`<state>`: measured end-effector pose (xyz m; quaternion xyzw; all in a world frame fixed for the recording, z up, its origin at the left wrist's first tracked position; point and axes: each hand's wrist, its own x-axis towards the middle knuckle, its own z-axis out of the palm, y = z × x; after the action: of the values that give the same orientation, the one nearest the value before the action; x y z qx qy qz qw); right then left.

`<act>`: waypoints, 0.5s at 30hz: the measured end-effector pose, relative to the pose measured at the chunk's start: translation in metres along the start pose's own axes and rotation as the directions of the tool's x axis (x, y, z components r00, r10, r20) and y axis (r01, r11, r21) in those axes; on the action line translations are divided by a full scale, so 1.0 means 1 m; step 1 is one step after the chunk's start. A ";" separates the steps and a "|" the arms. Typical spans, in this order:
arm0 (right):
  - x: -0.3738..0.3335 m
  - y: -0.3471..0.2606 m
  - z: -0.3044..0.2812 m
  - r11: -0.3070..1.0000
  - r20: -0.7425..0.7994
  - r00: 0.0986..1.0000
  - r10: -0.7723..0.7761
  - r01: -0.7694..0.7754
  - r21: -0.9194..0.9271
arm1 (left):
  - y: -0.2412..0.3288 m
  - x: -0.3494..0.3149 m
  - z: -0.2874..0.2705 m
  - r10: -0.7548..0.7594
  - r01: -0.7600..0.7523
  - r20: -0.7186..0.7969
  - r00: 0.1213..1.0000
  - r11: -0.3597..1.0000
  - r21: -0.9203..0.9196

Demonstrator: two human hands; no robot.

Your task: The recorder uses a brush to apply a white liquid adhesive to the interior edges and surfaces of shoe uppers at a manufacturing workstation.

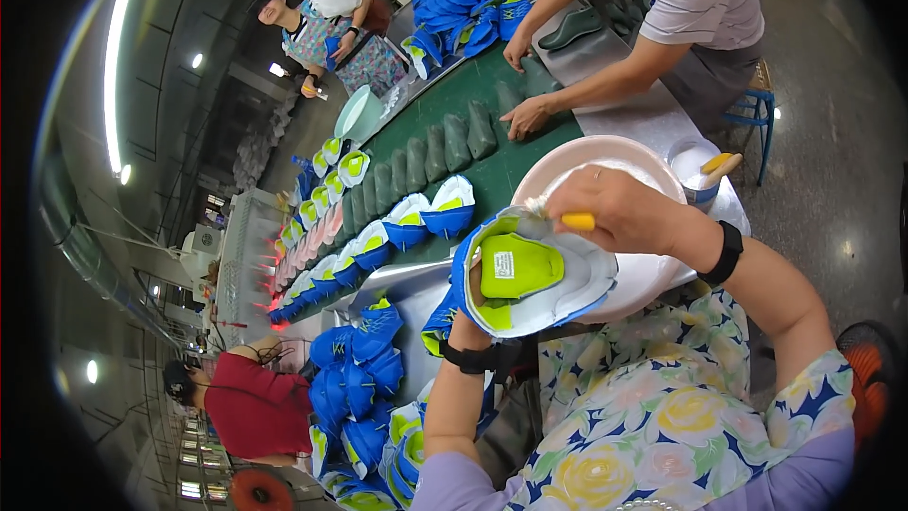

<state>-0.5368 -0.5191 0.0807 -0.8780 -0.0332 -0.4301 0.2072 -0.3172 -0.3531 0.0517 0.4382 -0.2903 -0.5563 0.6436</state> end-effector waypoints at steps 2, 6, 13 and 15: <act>-0.009 0.002 -0.003 1.000 0.131 0.991 0.024 -0.024 -0.001 | -0.001 0.002 -0.010 -0.005 0.004 -0.026 1.000 0.999 -0.032; -0.011 0.002 -0.010 0.995 0.132 0.987 0.089 -0.095 0.042 | 0.000 -0.001 -0.031 -0.037 0.043 0.036 0.999 0.984 -0.171; 0.020 0.009 0.010 0.913 -0.113 0.910 0.400 -0.384 0.142 | -0.027 -0.004 -0.088 0.077 -0.077 0.012 0.997 0.997 0.005; 0.021 0.018 0.000 0.760 0.105 0.759 0.642 -0.648 0.038 | -0.035 -0.006 -0.111 0.154 -0.146 -0.059 0.986 0.982 0.116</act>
<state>-0.5191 -0.5379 0.0909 -0.8453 0.2466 -0.2931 0.3726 -0.2391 -0.3208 -0.0286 0.4686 -0.3311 -0.4741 0.6679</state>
